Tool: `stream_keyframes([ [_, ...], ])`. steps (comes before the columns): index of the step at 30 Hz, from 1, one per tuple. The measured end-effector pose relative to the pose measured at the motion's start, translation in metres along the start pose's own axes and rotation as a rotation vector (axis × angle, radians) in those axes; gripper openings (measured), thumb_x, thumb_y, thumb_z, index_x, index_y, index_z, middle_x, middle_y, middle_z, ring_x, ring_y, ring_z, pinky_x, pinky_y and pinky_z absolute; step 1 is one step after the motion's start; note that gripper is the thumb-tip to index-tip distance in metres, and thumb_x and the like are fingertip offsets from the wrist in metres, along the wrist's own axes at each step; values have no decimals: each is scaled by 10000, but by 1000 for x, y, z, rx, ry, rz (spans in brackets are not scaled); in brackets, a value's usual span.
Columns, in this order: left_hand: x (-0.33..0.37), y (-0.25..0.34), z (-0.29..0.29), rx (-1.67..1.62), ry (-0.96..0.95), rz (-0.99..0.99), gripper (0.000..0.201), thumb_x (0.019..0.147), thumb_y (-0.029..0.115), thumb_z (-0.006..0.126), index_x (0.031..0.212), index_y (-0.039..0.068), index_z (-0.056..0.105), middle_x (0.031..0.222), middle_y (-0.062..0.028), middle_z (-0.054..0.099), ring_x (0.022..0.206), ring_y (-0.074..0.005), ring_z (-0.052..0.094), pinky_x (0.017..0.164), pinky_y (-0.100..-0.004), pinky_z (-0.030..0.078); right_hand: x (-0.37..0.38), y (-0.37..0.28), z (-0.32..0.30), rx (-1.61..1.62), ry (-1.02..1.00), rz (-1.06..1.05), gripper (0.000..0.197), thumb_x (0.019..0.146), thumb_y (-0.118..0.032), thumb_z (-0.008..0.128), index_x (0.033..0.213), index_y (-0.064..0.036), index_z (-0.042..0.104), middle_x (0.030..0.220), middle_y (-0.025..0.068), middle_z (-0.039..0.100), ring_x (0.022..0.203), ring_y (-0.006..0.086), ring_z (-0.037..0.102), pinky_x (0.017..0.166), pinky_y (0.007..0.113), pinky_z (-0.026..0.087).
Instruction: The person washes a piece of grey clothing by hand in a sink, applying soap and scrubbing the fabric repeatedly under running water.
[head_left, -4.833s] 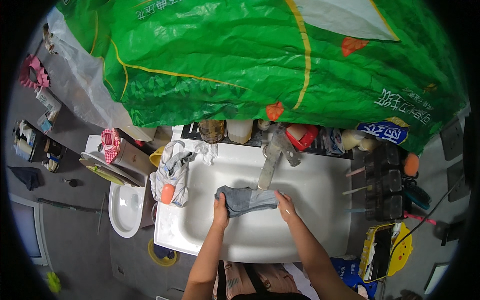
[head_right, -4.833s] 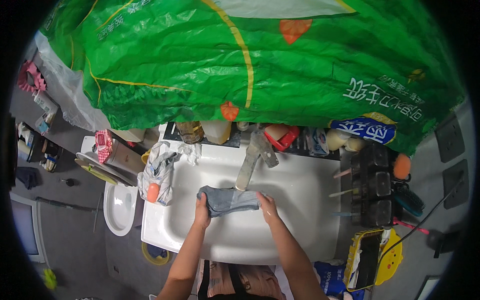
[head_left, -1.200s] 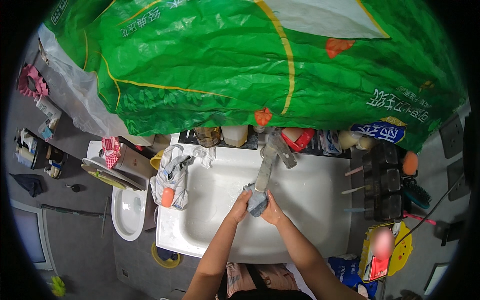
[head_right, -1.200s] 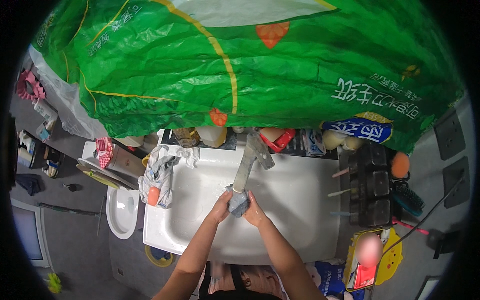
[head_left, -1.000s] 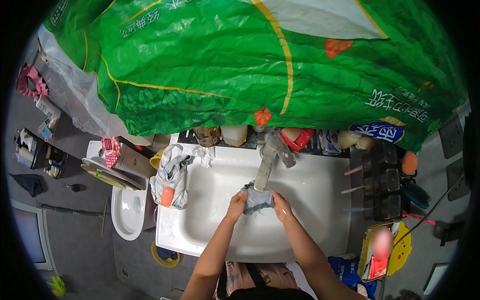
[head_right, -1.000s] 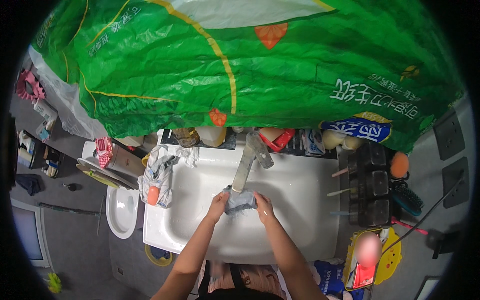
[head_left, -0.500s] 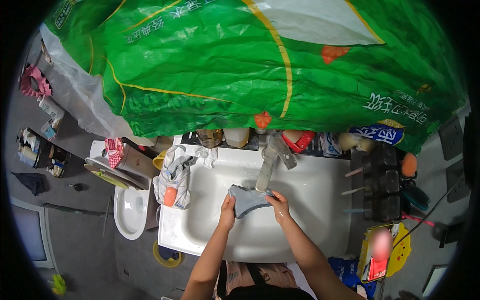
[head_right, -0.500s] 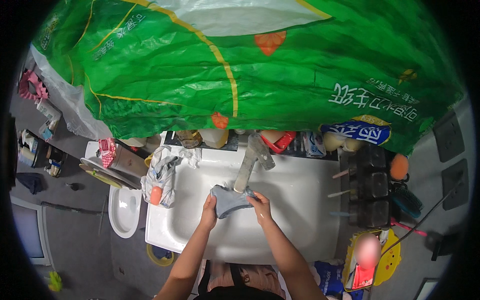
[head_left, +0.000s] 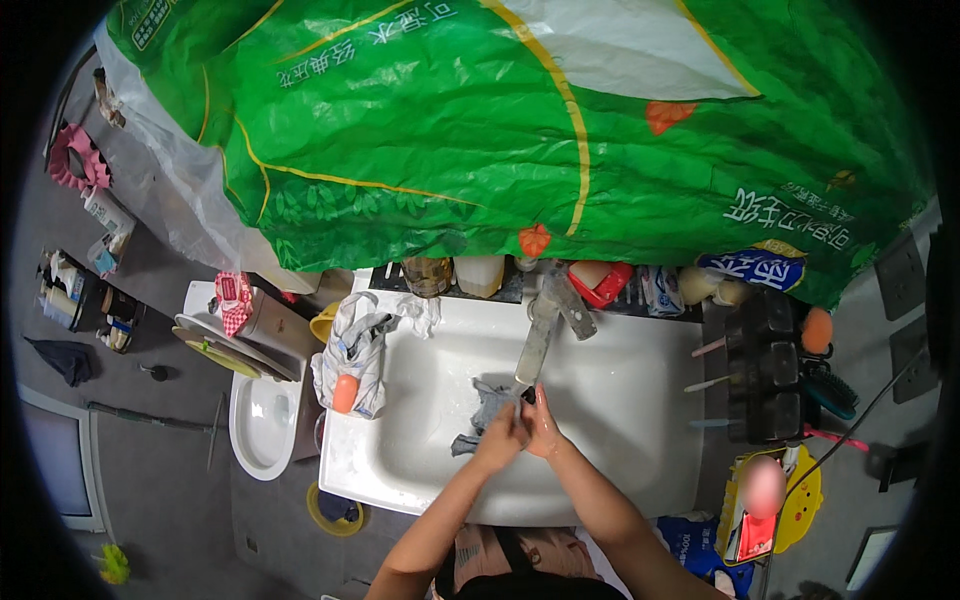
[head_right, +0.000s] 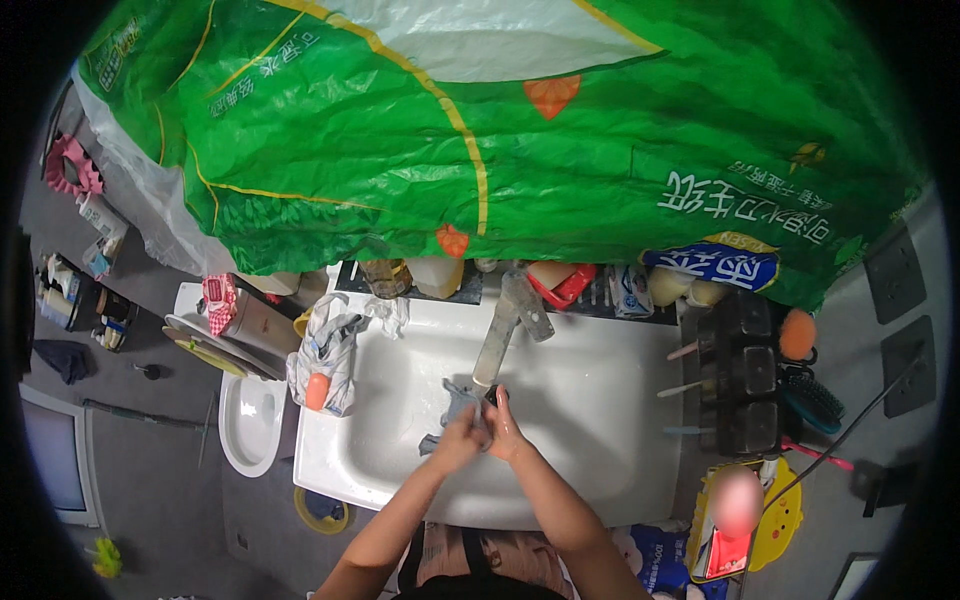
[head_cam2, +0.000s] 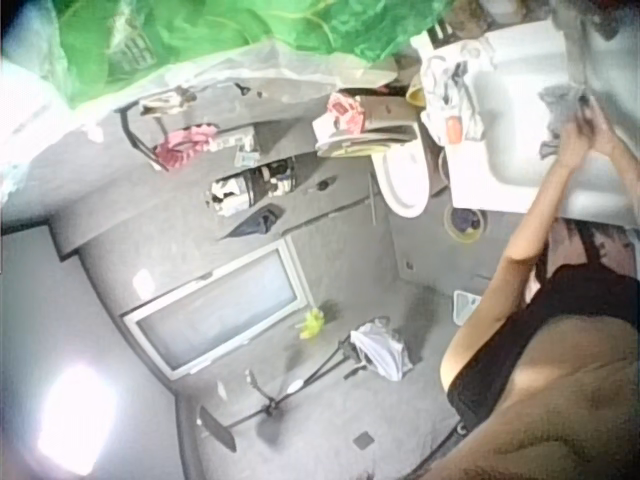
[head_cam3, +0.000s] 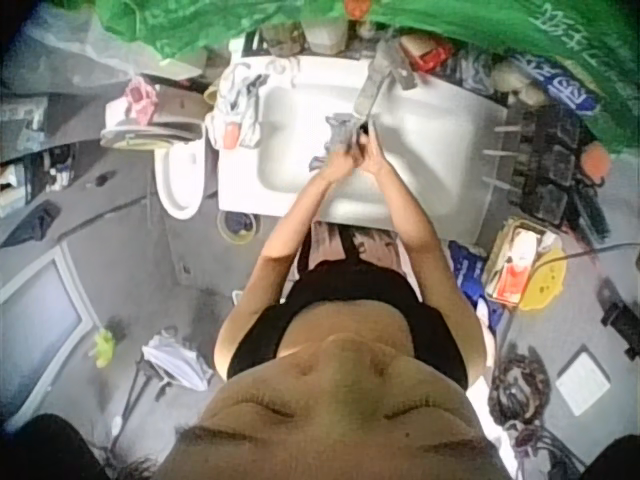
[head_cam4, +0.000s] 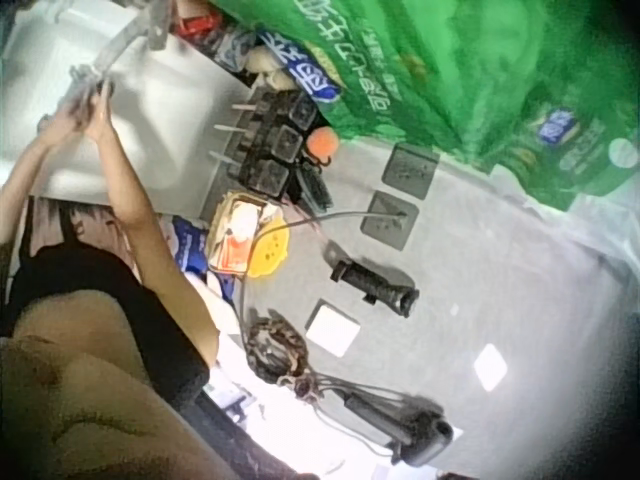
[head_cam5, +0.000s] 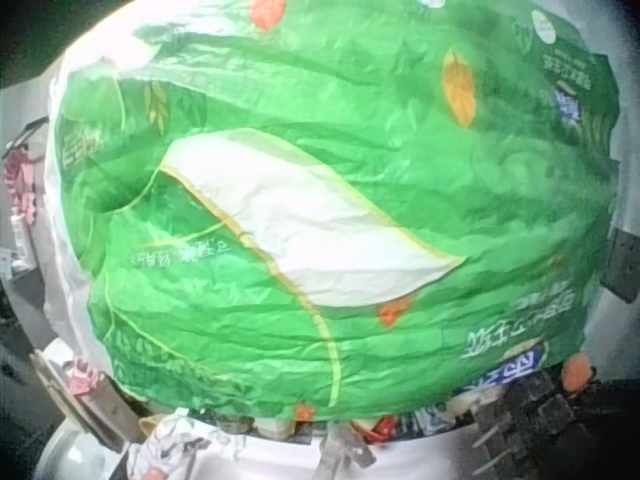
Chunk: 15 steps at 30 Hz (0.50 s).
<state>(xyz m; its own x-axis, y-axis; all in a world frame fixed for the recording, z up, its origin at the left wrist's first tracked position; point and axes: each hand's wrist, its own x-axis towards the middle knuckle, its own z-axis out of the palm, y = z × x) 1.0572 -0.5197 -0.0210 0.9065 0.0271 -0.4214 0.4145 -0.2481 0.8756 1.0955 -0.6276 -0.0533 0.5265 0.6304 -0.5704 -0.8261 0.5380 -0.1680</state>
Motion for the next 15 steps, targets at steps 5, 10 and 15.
stream_keyframes([
  [5,-12,-38,16,124,92,306,442,789,183,503,1196,45,401,1134,-133,497,1030,-236,483,859,-337,385,6,-11,-11,-161,134,-87,401,781,-284,540,1103,-54,472,1014,85,556,909,211,553,797,345,446],
  [10,26,-41,9,-788,328,-362,509,792,463,461,1152,104,451,1100,-73,524,1011,-231,496,871,-355,376,5,-3,-15,-154,35,-160,323,837,-174,455,1122,-23,455,1060,78,544,964,194,534,824,320,431],
  [15,76,-86,20,-1284,-248,-375,571,776,568,404,1033,71,514,993,-62,571,897,-202,552,816,-326,430,4,-2,-17,-334,145,-215,403,828,-299,501,1116,-17,476,1036,68,557,915,179,546,817,285,408],
])
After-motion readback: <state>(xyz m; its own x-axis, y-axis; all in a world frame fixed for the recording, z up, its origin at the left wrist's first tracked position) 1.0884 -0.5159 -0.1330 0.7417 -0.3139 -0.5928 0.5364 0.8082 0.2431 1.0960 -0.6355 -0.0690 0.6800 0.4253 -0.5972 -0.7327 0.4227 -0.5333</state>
